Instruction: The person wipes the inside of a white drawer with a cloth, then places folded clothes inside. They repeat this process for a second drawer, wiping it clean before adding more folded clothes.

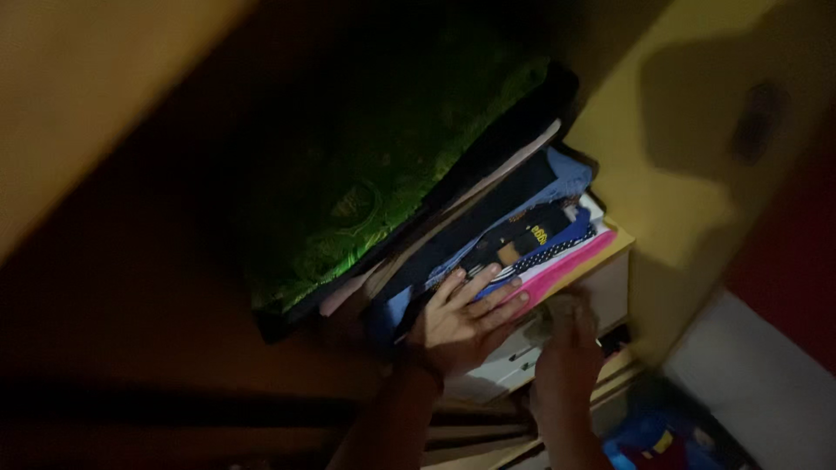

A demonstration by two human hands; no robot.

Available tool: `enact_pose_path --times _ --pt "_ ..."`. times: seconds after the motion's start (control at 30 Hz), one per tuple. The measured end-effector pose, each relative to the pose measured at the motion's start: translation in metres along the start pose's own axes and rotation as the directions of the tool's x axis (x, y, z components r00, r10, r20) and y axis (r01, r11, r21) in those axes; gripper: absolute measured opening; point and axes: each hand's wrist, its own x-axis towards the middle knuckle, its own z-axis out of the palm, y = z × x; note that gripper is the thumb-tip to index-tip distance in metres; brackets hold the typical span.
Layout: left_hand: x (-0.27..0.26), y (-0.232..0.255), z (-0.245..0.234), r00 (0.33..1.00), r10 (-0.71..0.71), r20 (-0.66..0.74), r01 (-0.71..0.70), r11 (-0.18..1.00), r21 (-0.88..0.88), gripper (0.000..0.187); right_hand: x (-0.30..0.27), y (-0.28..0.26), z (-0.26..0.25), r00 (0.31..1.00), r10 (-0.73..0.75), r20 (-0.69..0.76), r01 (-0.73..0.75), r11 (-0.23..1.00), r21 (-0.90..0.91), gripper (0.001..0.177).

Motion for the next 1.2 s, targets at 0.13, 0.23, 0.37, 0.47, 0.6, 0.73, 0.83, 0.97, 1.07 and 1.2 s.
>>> enact_pose_path --times 0.13,0.23,0.37,0.47,0.6,0.73,0.83,0.97,1.07,1.2 --pt "-0.004 0.002 0.000 1.000 -0.002 0.010 0.002 0.999 0.035 0.046 0.008 0.019 0.035 0.696 0.618 0.365 -0.573 0.171 0.802 0.036" --pt "-0.005 0.000 0.003 1.000 -0.003 -0.031 0.003 1.000 -0.004 0.043 -0.003 0.038 0.076 0.589 0.650 0.479 -0.637 0.010 0.770 0.042" --pt "0.000 0.002 0.004 1.000 -0.025 0.010 0.025 0.999 -0.021 0.044 -0.052 0.037 0.069 0.515 0.616 0.596 -0.794 0.081 0.603 0.043" --pt "0.006 -0.001 -0.004 1.000 -0.002 0.001 0.002 1.000 -0.018 0.044 -0.039 0.019 0.041 0.638 0.554 0.534 -0.750 0.603 0.271 0.049" --pt "0.002 0.001 -0.003 1.000 -0.005 -0.015 0.005 1.000 0.003 0.045 -0.006 0.003 0.025 0.972 0.236 0.014 -0.237 0.968 0.079 0.061" --pt "0.000 0.002 0.001 0.999 -0.011 -0.036 0.012 1.000 0.018 0.046 0.012 -0.002 0.041 0.902 0.431 0.009 -0.378 0.781 0.496 0.042" --pt "-0.001 -0.001 0.002 1.000 -0.009 -0.020 0.009 1.000 0.016 0.048 0.007 -0.020 0.030 0.559 0.711 0.426 -0.735 0.187 0.652 0.043" --pt "0.001 -0.006 0.004 0.998 0.008 0.057 -0.009 1.000 0.026 0.049 -0.009 -0.064 -0.006 0.691 0.599 0.405 -0.695 0.396 0.599 0.044" --pt "0.000 -0.007 0.017 0.995 0.067 0.072 -0.071 0.996 0.056 0.045 -0.006 -0.066 -0.014 0.790 0.573 0.218 -0.508 0.412 0.756 0.042" --pt "0.000 -0.003 0.017 0.999 -0.009 0.051 0.006 0.998 0.057 0.043 0.037 -0.022 0.040 0.581 0.737 0.345 -0.401 -0.110 0.909 0.042"
